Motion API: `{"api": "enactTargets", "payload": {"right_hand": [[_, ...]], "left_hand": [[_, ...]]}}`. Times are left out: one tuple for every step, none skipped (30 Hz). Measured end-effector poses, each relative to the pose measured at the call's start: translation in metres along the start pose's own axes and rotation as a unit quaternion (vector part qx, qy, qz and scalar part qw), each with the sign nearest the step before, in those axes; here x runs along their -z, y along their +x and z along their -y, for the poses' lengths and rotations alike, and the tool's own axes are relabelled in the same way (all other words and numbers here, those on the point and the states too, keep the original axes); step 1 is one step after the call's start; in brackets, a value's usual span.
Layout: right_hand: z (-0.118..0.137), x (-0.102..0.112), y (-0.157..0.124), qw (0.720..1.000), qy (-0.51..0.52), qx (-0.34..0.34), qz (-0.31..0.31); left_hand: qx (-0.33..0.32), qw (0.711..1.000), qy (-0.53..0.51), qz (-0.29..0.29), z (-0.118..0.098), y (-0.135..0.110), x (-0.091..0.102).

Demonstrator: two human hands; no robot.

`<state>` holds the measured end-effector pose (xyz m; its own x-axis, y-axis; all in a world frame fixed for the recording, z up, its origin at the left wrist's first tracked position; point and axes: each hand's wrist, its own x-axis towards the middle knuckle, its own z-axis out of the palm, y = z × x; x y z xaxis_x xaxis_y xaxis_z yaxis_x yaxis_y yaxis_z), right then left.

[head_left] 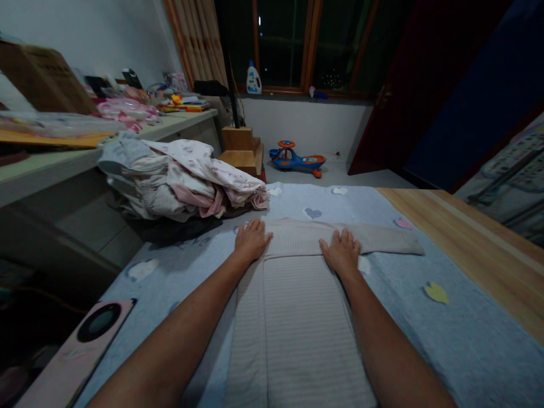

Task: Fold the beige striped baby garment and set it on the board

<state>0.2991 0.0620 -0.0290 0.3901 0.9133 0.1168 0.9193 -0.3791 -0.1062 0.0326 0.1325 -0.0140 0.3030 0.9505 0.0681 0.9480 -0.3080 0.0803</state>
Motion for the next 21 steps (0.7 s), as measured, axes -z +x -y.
{"api": "enactTargets", "payload": {"right_hand": [[0.001, 0.001, 0.0, 1.0, 0.001, 0.003, -0.007], [0.002, 0.001, -0.001, 1.0, 0.005, 0.012, -0.017], [0.003, 0.002, -0.001, 0.999, 0.012, 0.031, -0.031], [0.006, 0.003, -0.002, 0.997, 0.023, 0.062, -0.044], [0.009, 0.003, -0.004, 0.992, 0.039, 0.103, -0.054], [0.013, 0.003, -0.006, 0.985, 0.057, 0.15, -0.058], [0.017, 0.003, -0.008, 0.976, 0.075, 0.198, -0.053], [0.021, 0.003, -0.01, 0.965, 0.09, 0.242, -0.039], [0.026, 0.003, -0.013, 0.956, 0.098, 0.276, -0.018], [0.03, 0.003, -0.015, 0.949, 0.1, 0.3, 0.006], [0.033, 0.003, -0.017, 0.945, 0.095, 0.311, 0.029], [0.036, 0.004, -0.019, 0.944, 0.087, 0.314, 0.049], [0.038, 0.005, -0.02, 0.946, 0.078, 0.309, 0.064], [0.039, 0.006, -0.021, 0.948, 0.069, 0.302, 0.074], [0.04, 0.007, -0.022, 0.951, 0.062, 0.294, 0.079], [0.04, 0.009, -0.022, 0.953, 0.056, 0.287, 0.082], [0.04, 0.01, -0.022, 0.955, 0.051, 0.28, 0.082], [0.04, 0.011, -0.022, 0.957, 0.048, 0.273, 0.08], [0.039, 0.012, -0.022, 0.96, 0.045, 0.265, 0.078], [0.038, 0.012, -0.021, 0.963, 0.042, 0.256, 0.077], [0.037, 0.012, -0.021, 0.965, 0.04, 0.247, 0.076]], "left_hand": [[0.006, 1.0, -0.004, 0.011, 0.008, 0.0, -0.001], [0.007, 1.0, -0.008, 0.018, 0.014, -0.001, -0.002], [0.008, 1.0, -0.011, 0.022, 0.018, -0.001, -0.003], [0.009, 1.0, -0.013, 0.02, 0.02, -0.001, -0.005], [0.009, 1.0, -0.014, 0.014, 0.021, -0.002, -0.006], [0.008, 1.0, -0.013, 0.005, 0.021, -0.002, -0.007], [0.007, 1.0, -0.013, -0.004, 0.02, -0.003, -0.008], [0.005, 1.0, -0.014, -0.011, 0.019, -0.003, -0.008], [0.005, 1.0, -0.014, -0.018, 0.017, -0.004, -0.008], [0.006, 1.0, -0.013, -0.025, 0.015, -0.006, -0.006], [0.006, 0.999, -0.009, -0.035, 0.013, -0.007, -0.005], [0.004, 0.999, -0.003, -0.047, 0.011, -0.009, -0.003], [-0.002, 0.998, 0.004, -0.06, 0.008, -0.011, -0.001], [-0.014, 0.997, 0.009, -0.07, 0.004, -0.014, 0.0], [-0.029, 0.997, 0.01, -0.072, 0.0, -0.017, 0.001], [-0.042, 0.997, 0.007, -0.064, -0.004, -0.02, 0.001], [-0.051, 0.998, 0.0, -0.048, -0.008, -0.024, 0.0], [-0.055, 0.998, -0.009, -0.031, -0.012, -0.027, -0.001], [-0.053, 0.998, -0.016, -0.017, -0.015, -0.029, -0.002], [-0.049, 0.999, -0.02, -0.008, -0.017, -0.031, -0.004], [-0.044, 0.999, -0.023, -0.005, -0.018, -0.033, -0.005]]}}
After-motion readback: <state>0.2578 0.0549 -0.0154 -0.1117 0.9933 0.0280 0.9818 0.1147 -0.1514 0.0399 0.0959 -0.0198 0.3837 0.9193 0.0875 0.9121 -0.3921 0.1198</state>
